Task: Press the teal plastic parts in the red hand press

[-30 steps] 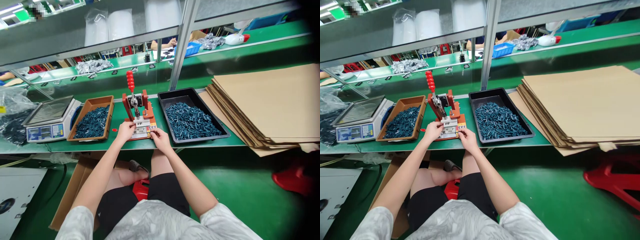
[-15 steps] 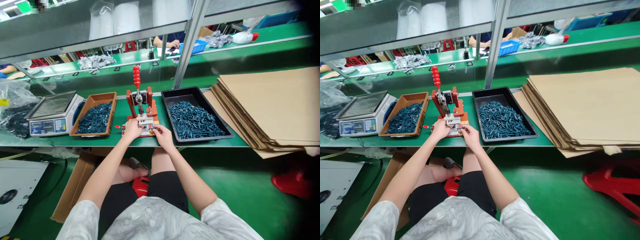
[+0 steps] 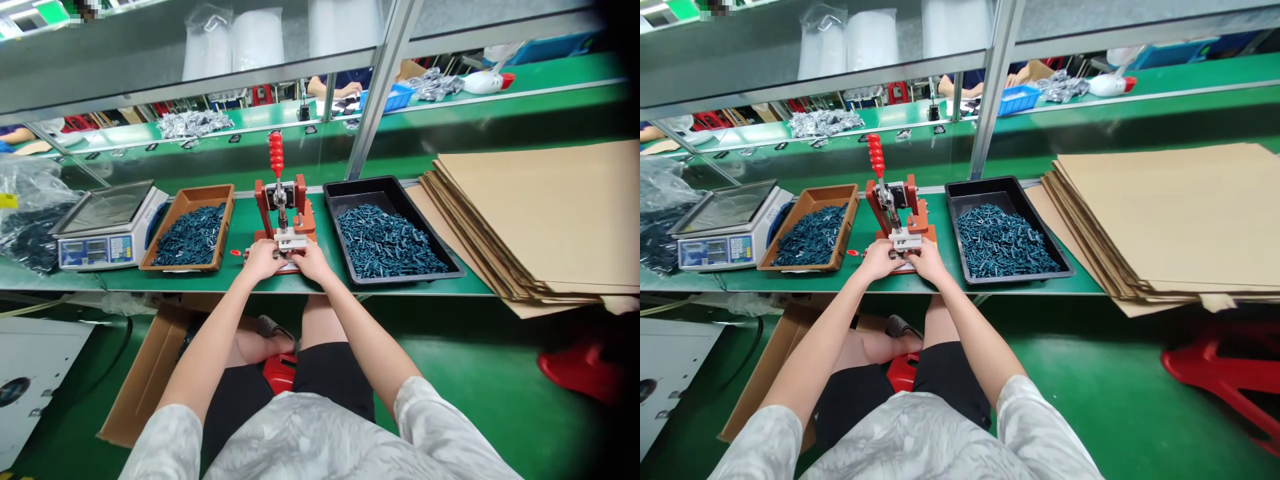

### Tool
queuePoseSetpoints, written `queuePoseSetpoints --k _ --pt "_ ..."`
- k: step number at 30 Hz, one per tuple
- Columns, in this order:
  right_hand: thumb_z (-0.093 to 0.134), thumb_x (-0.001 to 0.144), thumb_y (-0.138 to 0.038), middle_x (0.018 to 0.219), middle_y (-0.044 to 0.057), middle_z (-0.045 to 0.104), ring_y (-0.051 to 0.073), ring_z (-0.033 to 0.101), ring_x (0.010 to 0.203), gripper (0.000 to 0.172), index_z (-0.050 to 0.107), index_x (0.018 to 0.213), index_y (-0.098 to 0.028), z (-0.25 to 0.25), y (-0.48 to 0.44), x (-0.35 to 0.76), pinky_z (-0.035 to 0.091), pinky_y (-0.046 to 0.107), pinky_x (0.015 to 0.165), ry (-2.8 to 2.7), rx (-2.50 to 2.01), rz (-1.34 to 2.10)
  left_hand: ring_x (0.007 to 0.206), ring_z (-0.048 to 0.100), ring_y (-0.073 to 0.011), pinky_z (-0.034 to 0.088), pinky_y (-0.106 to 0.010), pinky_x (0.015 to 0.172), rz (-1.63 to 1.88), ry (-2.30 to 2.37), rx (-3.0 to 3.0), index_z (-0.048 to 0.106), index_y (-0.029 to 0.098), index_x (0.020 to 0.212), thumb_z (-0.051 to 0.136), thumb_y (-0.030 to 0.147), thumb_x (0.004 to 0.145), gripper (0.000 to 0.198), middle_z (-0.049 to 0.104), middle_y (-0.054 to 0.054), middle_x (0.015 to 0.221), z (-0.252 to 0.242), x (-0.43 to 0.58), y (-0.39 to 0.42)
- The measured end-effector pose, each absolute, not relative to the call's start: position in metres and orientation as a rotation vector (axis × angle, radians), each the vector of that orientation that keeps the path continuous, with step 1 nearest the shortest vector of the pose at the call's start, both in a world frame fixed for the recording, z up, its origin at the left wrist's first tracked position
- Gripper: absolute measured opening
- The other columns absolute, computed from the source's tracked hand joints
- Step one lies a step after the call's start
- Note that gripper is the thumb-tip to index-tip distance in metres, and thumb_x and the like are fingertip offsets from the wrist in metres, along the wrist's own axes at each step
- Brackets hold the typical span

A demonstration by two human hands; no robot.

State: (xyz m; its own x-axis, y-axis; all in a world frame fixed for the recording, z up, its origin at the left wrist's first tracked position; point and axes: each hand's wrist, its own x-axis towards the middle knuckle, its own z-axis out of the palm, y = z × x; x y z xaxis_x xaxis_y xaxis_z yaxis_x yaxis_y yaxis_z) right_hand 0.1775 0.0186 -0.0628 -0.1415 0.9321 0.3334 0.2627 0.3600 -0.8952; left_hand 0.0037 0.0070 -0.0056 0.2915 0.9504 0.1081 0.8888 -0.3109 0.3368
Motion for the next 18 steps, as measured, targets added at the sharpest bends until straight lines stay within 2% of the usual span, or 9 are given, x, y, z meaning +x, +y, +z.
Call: queuePoseSetpoints --k 5,11,13,15,18 --pt "0.065 0.082 -0.011 0.115 0.006 0.073 0.025 0.067 0.111 0.028 0.077 0.105 -0.022 -0.065 0.018 0.177 0.053 0.041 0.104 -1.659 -1.058 0.805 0.109 0.066 -0.0313 0.051 -0.043 0.1 0.47 1.682 2.354 0.08 0.018 0.097 0.079 0.035 0.077 0.025 0.075 -0.01 0.106 -0.01 0.001 0.008" --pt "0.063 0.083 -0.012 0.117 0.01 0.069 0.026 0.068 0.108 0.027 0.077 0.105 -0.019 -0.064 0.019 0.18 0.054 0.043 0.102 -1.706 -1.115 0.696 0.103 0.067 -0.0308 0.053 -0.045 0.096 0.622 1.626 2.419 0.078 0.019 0.092 0.076 0.031 0.078 0.019 0.074 -0.011 0.1 -0.014 0.004 0.002" --pt "0.064 0.083 -0.013 0.116 0.011 0.069 0.027 0.068 0.108 0.025 0.077 0.103 -0.018 -0.063 0.019 0.181 0.054 0.043 0.102 -1.727 -1.121 0.678 0.108 0.066 -0.0311 0.052 -0.047 0.1 0.768 1.556 2.483 0.076 0.02 0.096 0.074 0.03 0.08 0.019 0.073 -0.011 0.109 -0.015 -0.003 -0.008" --pt "0.065 0.083 -0.014 0.114 0.011 0.069 0.027 0.067 0.108 0.023 0.078 0.101 -0.019 -0.061 0.018 0.181 0.054 0.043 0.102 -1.754 -1.126 0.665 0.123 0.06 -0.0324 0.046 -0.05 0.11 1.052 1.634 2.459 0.073 0.02 0.107 0.07 0.034 0.085 0.026 0.067 -0.013 0.126 -0.017 -0.018 -0.017" --pt "0.065 0.083 -0.014 0.113 0.01 0.068 0.027 0.067 0.107 0.022 0.078 0.099 -0.019 -0.06 0.017 0.18 0.054 0.042 0.101 -1.772 -1.141 0.657 0.139 0.048 -0.0325 0.035 -0.054 0.12 1.528 1.938 2.046 0.06 0.017 0.129 0.053 0.048 0.099 0.044 0.055 -0.019 0.144 -0.02 -0.043 -0.017"
